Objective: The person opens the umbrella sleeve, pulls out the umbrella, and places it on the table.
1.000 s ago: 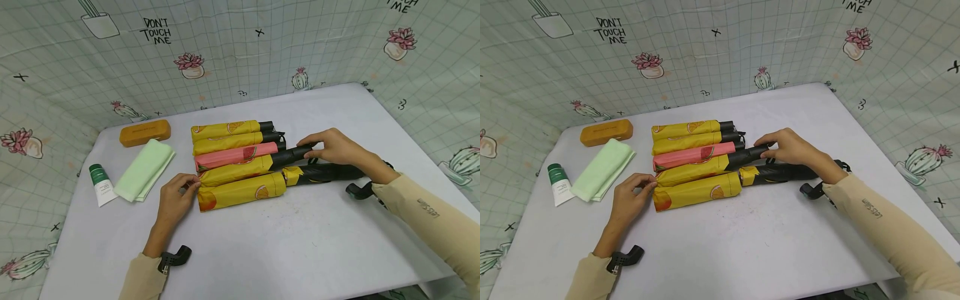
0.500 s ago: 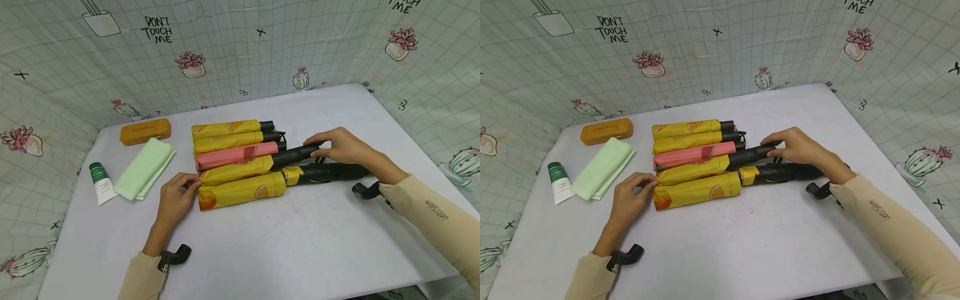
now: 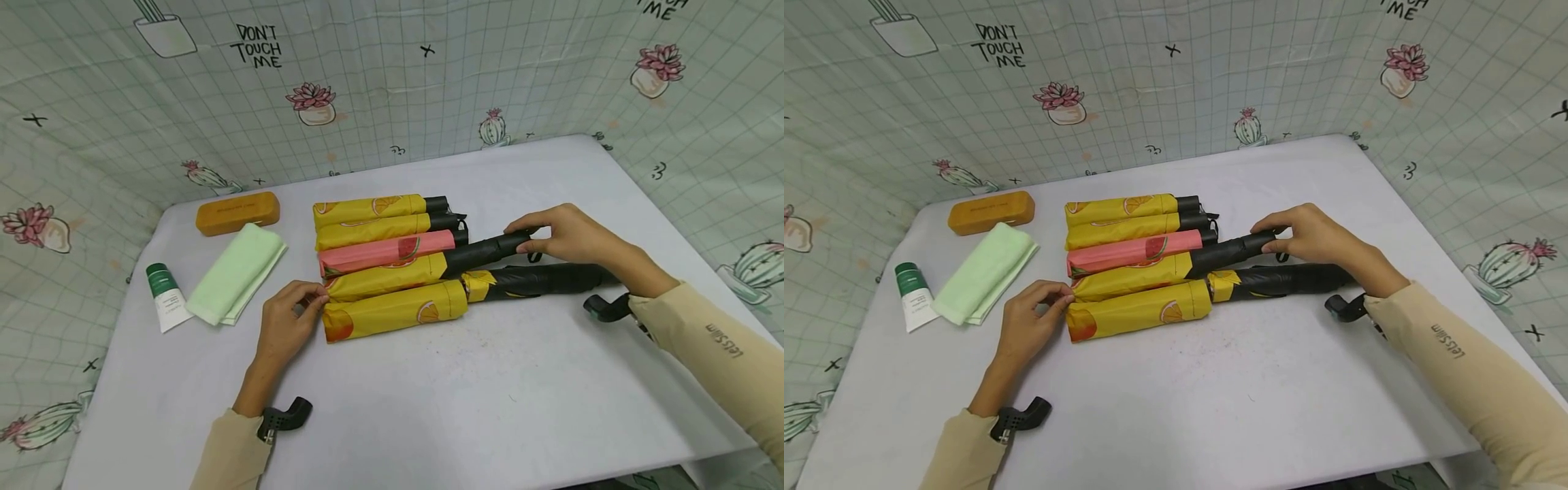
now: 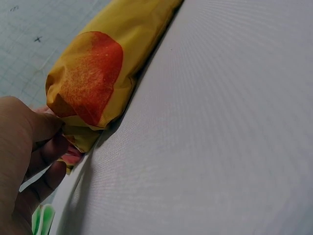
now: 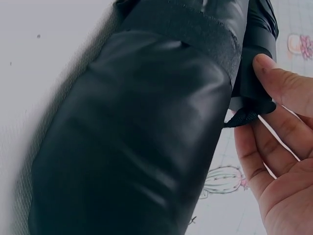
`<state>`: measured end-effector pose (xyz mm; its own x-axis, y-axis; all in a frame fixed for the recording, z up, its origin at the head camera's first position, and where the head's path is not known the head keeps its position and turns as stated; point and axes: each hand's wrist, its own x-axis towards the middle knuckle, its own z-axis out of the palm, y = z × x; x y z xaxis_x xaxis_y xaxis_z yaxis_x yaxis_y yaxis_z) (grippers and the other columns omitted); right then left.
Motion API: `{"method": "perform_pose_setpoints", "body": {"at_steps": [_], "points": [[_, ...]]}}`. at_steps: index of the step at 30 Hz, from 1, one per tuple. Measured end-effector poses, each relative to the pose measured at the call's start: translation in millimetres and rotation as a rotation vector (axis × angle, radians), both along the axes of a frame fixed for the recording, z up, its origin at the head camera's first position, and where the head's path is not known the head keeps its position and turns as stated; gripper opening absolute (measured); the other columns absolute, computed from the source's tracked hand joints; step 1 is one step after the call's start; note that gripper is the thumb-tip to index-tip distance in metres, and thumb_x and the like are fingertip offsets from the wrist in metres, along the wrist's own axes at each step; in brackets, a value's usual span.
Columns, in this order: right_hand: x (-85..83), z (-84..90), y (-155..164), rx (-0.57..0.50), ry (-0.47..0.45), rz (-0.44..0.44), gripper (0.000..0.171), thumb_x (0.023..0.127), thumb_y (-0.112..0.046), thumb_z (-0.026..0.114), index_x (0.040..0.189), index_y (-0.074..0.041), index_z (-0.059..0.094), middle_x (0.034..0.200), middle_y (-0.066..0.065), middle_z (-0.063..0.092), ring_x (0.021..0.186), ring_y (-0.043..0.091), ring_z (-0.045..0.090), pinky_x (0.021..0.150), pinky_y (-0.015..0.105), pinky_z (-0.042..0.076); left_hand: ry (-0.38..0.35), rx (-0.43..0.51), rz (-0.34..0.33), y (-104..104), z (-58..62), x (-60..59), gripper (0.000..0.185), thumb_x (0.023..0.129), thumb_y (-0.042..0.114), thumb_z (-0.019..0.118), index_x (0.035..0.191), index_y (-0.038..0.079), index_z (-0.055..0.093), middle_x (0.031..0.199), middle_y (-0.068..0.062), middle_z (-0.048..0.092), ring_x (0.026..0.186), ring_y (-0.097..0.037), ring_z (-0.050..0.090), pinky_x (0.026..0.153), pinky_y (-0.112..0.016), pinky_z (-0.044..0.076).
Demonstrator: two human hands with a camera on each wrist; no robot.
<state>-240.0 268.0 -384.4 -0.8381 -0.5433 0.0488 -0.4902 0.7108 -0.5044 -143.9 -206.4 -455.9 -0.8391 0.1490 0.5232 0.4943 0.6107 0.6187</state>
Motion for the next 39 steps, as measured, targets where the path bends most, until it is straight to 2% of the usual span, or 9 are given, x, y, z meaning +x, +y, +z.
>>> {"method": "perform_pose_setpoints", "body": {"at_steps": [12,29,34,39], "points": [[-2.4,9.1,8.6,0.023,0.013,-0.011,0.034,0.085,-0.011,0.081,0.119,-0.013,0.073,0.116,0.01,0.072,0.11,0.031,0.065,0.092,0.055,0.05,0.007,-0.009,0.006,-1.6,4.2,-2.3,0.012,0.085,0.003,0.079,0.095,0.006,0.072,0.09,-0.002,0.068,0.076,-0.012,0.061,0.066,-0.014,0.047],[-6.1,15.2,13.5,0.028,0.006,-0.004,0.034,0.087,-0.016,0.08,0.12,-0.015,0.074,0.117,0.008,0.071,0.112,0.03,0.064,0.093,0.055,0.05,0.016,0.004,0.002,-2.4,2.6,-4.3,0.013,0.083,0.003,0.08,0.094,0.005,0.073,0.089,-0.002,0.068,0.075,-0.012,0.062,0.066,-0.011,0.045],[-5.7,14.0,14.9,0.022,0.015,-0.008,0.034,0.086,-0.016,0.081,0.12,-0.016,0.074,0.117,0.007,0.071,0.113,0.03,0.064,0.092,0.054,0.05,0.023,0.009,-0.003,-2.1,3.8,-4.8,0.013,0.084,0.003,0.079,0.094,0.005,0.073,0.09,-0.002,0.068,0.076,-0.013,0.062,0.066,-0.011,0.045],[-1.5,9.1,17.5,0.025,-0.001,-0.006,0.035,0.087,-0.017,0.08,0.12,-0.016,0.073,0.118,0.007,0.071,0.113,0.03,0.064,0.092,0.054,0.05,0.017,0.004,-0.017,-1.1,-0.9,0.1,0.013,0.083,0.002,0.08,0.094,0.005,0.073,0.09,-0.001,0.068,0.076,-0.013,0.062,0.065,-0.011,0.046]]}}
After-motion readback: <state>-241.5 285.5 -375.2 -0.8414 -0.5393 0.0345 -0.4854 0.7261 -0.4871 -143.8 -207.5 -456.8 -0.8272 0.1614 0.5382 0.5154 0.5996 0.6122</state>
